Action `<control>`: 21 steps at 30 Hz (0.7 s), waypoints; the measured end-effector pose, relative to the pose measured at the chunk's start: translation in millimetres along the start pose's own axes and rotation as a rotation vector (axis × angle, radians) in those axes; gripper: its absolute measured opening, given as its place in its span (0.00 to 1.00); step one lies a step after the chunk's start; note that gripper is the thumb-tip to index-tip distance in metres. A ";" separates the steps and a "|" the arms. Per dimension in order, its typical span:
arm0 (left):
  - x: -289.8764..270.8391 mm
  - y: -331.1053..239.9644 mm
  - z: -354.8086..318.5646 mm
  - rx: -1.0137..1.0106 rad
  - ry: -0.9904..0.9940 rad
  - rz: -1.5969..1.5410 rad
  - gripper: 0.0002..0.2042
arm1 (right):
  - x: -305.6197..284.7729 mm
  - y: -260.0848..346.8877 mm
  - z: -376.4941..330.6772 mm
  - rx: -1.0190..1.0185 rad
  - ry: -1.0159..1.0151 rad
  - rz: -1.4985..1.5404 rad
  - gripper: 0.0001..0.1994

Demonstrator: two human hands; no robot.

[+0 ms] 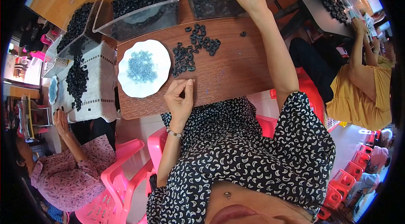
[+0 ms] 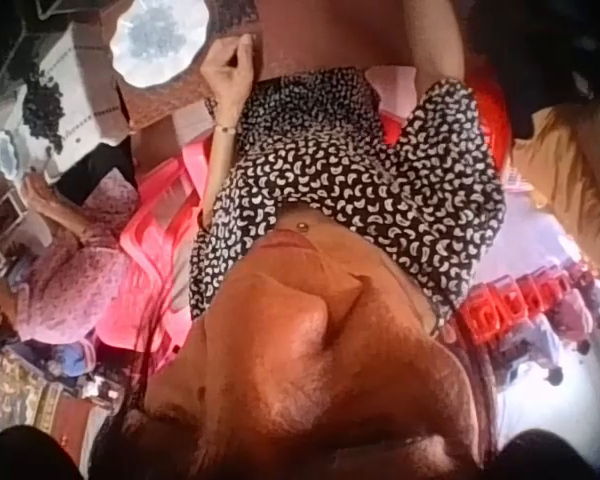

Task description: Assembling small garment accessories by placing blue beads into black circular components.

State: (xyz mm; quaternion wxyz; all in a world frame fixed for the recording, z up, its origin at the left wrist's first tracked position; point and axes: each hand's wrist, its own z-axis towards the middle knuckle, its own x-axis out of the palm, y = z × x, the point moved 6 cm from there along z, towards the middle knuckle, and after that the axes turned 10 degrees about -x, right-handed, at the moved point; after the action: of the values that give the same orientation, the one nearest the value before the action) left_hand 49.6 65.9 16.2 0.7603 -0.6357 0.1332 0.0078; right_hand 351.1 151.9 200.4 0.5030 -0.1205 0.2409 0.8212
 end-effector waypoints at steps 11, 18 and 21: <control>-0.3 0.9 -1.9 0.017 -0.001 0.017 0.05 | 37.0 40.8 -117.8 -0.062 0.509 0.244 0.07; 1.6 -3.8 -3.2 0.036 -0.007 0.046 0.06 | 48.4 40.8 -161.4 -0.089 0.709 0.159 0.10; 2.7 -5.1 -3.2 0.051 -0.010 0.051 0.06 | 51.0 41.9 -165.1 -0.074 0.674 0.151 0.10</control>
State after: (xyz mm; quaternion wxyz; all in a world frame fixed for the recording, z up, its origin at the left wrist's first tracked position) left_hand 52.6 61.5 20.1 0.7764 -0.6126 0.1457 0.0270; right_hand 283.0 90.0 48.3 0.3284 -0.3848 0.3720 0.7783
